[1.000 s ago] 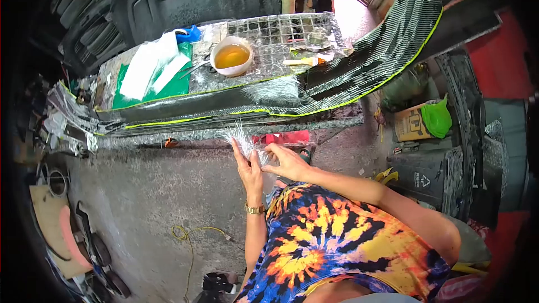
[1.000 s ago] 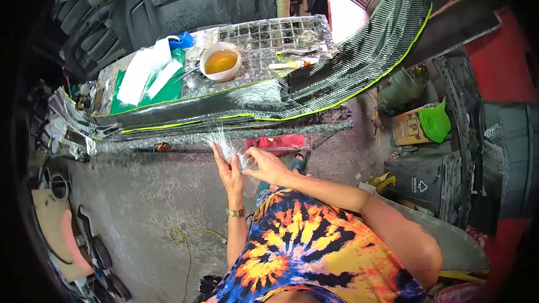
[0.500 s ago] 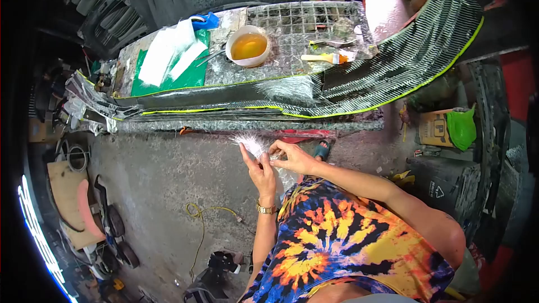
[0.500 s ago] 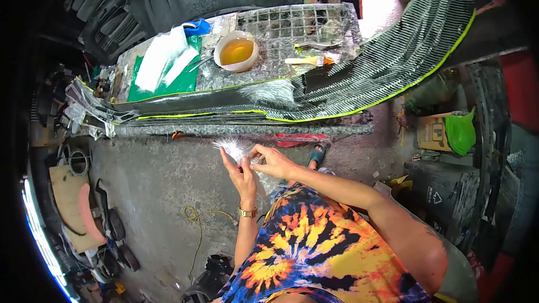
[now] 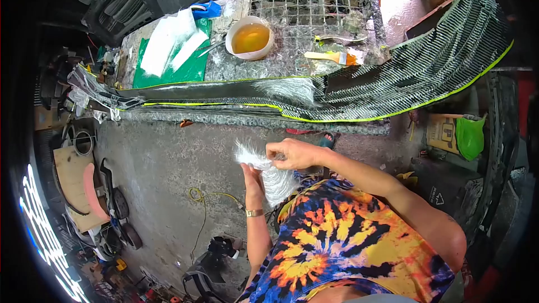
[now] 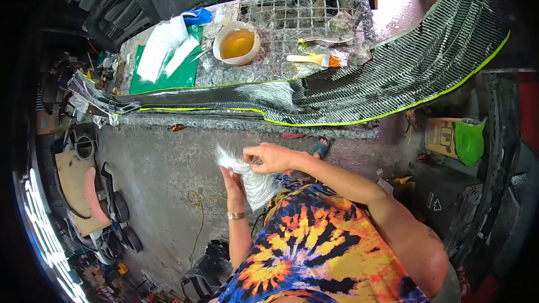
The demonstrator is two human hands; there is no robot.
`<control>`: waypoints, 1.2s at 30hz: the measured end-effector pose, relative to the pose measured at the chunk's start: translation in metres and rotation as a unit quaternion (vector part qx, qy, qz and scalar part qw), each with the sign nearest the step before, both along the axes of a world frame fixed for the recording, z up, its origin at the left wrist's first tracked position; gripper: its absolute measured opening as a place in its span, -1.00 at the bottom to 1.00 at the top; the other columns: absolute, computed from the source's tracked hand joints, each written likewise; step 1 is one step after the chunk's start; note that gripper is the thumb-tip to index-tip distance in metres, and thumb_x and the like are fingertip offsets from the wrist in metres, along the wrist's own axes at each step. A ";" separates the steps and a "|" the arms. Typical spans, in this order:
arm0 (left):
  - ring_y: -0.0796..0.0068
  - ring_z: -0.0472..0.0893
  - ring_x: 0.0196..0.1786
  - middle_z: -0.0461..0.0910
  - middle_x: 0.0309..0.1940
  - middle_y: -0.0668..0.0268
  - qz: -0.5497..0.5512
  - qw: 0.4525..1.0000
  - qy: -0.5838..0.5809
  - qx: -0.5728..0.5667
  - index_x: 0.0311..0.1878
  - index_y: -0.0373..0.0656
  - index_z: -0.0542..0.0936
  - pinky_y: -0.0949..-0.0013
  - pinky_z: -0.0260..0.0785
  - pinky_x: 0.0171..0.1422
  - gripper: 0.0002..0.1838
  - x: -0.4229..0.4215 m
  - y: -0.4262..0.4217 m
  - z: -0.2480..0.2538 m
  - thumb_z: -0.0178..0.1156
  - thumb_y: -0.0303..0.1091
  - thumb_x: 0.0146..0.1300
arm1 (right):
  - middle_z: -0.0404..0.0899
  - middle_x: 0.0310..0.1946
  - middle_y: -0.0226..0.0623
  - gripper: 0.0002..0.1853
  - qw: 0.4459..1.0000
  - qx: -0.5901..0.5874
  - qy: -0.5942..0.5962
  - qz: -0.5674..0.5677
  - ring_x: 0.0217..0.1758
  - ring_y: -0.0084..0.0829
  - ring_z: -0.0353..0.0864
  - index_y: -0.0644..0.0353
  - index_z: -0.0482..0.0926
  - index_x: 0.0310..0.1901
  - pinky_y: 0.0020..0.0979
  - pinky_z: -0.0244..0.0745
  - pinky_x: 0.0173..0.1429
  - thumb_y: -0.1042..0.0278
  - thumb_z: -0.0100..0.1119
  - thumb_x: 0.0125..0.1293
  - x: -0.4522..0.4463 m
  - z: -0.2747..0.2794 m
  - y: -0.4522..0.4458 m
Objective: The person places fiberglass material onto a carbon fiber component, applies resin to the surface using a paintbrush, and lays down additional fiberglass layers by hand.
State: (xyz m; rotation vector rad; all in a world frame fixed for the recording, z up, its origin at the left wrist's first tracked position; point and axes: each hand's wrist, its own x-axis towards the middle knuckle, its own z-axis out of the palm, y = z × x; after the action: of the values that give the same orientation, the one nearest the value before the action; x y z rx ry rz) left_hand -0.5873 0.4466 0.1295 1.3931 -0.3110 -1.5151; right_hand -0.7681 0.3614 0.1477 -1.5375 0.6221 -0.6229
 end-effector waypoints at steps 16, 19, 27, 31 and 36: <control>0.87 0.23 -0.47 0.45 -0.48 0.61 -0.275 0.952 -0.049 -0.129 -0.17 -0.24 0.64 0.65 0.00 -0.46 -0.84 0.058 -0.149 -0.001 0.19 -0.36 0.31 | 0.55 -0.51 -0.39 -0.85 0.922 0.134 0.169 -0.320 -0.54 -0.67 0.45 0.29 0.55 -0.14 -0.53 0.38 -0.45 0.42 0.09 0.34 -0.031 0.034 -0.004; 0.84 0.28 -0.47 0.47 -0.47 0.60 -0.384 0.906 -0.103 -0.145 -0.08 -0.27 0.61 0.63 0.09 -0.43 -0.78 0.081 -0.164 0.003 0.18 -0.33 0.31 | 0.58 -0.49 -0.28 -0.82 0.921 0.047 0.230 -0.311 -0.55 -0.52 0.52 0.29 0.55 -0.09 -0.45 0.43 -0.42 0.46 0.07 0.32 -0.028 0.050 -0.030; 0.69 0.33 -0.54 0.41 -0.65 0.40 -0.465 0.830 -0.272 -0.142 -0.14 -0.29 0.61 0.49 0.21 -0.43 -0.73 0.101 -0.137 -0.001 0.20 -0.25 0.26 | 0.63 -0.26 -0.16 -0.79 0.888 -0.170 0.325 -0.278 -0.28 -0.17 0.63 0.17 0.60 -0.11 -0.28 0.52 -0.20 0.47 0.14 0.21 -0.030 0.064 -0.058; 0.59 0.39 -0.56 0.49 -0.63 0.25 -0.475 0.805 -0.313 -0.166 -0.18 -0.30 0.61 0.42 0.25 -0.43 -0.74 0.094 -0.128 0.006 0.21 -0.26 0.25 | 0.63 -0.25 -0.22 -0.76 0.886 -0.188 0.360 -0.224 -0.25 -0.21 0.62 0.17 0.61 -0.09 -0.33 0.53 -0.16 0.52 0.14 0.18 -0.018 0.083 -0.056; 0.44 0.48 -0.55 0.57 -0.57 0.19 -0.531 0.756 -0.333 -0.187 -0.23 -0.27 0.62 0.35 0.32 -0.41 -0.73 0.081 -0.135 0.034 0.22 -0.22 0.22 | 0.62 -0.30 -0.20 -0.77 0.898 -0.181 0.318 -0.243 -0.28 -0.19 0.61 0.19 0.60 -0.09 -0.32 0.52 -0.20 0.50 0.13 0.20 -0.010 0.068 -0.053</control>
State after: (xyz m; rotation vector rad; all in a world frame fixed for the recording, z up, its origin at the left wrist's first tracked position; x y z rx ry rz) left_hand -0.5067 0.3116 0.1636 1.4162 -2.0236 -1.5444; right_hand -0.7781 0.3080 0.2153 -1.9660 1.4897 -0.6219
